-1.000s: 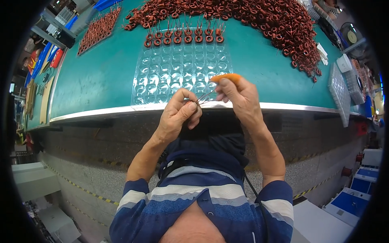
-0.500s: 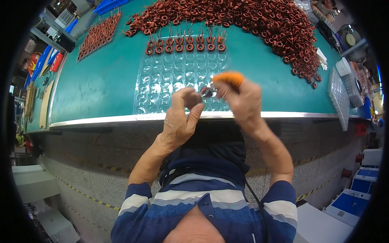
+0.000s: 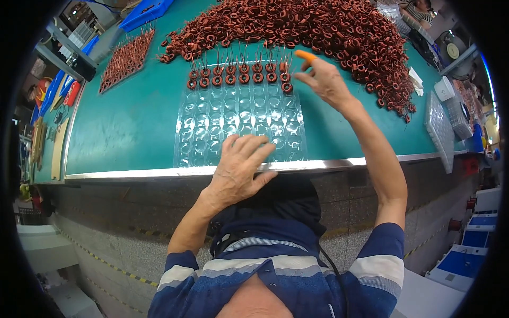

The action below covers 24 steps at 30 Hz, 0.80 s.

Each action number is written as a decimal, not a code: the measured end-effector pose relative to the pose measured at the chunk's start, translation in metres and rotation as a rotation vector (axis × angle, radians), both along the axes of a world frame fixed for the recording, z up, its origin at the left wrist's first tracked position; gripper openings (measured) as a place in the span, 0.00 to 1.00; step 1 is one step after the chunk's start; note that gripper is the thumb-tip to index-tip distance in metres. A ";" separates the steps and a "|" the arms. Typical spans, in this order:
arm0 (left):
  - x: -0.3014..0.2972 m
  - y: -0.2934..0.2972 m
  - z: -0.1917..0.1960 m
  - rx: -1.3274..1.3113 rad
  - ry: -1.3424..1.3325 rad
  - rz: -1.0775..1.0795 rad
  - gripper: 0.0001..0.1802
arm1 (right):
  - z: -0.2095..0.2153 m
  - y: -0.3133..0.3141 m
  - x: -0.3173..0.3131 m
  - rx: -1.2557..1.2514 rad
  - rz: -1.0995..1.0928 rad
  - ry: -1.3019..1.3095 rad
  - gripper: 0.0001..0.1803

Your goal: Assembling and processing small electronic coil components at a manufacturing workstation.

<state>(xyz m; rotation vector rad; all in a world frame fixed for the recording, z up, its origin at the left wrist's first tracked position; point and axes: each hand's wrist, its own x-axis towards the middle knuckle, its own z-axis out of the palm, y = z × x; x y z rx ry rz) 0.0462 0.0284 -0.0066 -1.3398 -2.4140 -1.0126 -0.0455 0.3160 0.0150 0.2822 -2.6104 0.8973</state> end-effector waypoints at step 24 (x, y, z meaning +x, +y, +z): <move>0.005 -0.006 -0.014 -0.189 0.086 0.175 0.26 | -0.070 0.213 0.034 0.415 -0.305 0.264 0.04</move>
